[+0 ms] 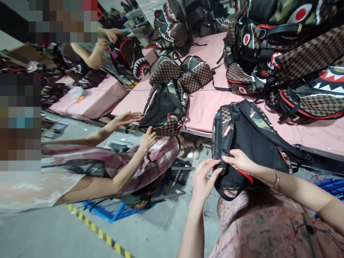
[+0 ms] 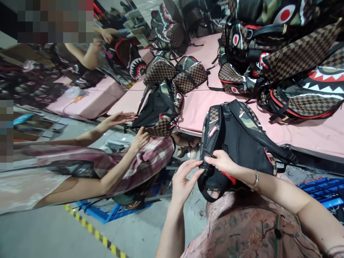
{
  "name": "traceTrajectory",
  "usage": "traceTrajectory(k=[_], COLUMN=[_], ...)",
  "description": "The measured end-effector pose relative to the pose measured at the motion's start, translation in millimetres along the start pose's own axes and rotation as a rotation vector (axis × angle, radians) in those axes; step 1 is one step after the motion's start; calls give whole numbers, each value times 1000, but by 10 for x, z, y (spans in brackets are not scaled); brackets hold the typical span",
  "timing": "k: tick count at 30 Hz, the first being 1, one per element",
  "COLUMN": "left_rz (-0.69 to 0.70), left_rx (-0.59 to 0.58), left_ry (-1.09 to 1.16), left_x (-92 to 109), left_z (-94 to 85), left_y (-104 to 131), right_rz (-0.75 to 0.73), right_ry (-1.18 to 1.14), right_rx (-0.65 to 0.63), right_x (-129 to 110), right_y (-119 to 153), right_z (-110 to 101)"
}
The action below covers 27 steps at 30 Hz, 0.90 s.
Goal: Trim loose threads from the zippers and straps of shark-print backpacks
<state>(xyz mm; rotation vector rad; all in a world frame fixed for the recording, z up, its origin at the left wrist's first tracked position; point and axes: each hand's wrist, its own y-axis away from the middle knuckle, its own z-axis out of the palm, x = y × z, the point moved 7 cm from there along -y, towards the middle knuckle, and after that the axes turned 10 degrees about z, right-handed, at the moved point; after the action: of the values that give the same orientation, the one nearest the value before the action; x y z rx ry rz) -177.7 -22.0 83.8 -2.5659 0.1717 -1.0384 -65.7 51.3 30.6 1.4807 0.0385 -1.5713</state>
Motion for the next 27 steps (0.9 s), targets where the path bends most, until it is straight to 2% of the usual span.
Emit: traceTrajectory(k=[3, 6, 14, 16, 19, 22, 24, 27], left_rz=[69, 105, 149, 115, 15, -79, -126, -198], left_rx=[-103, -130, -12, 73, 208, 263, 280, 306], left_ry=[-40, -79, -182, -171, -85, 13, 87, 222], left_x=[44, 81, 136, 109, 33, -46, -96, -190], left_z=[25, 42, 79, 53, 4, 17, 49, 98], left_y=[-123, -178, -56, -1, 72, 111, 130, 175], right_rz=[45, 52, 33, -71, -267, -349, -326, -234], right_ry=[-4, 16, 71, 163, 371, 536, 520, 405], right_rx=[-1, -3, -47, 7, 206, 343, 337, 220], right_x=[-9, -31, 30, -22, -120, -99, 2, 207], right_y=[-2, -4, -33, 13, 184, 339, 336, 177], right_z=[8, 19, 101, 56, -105, -219, -234, -145])
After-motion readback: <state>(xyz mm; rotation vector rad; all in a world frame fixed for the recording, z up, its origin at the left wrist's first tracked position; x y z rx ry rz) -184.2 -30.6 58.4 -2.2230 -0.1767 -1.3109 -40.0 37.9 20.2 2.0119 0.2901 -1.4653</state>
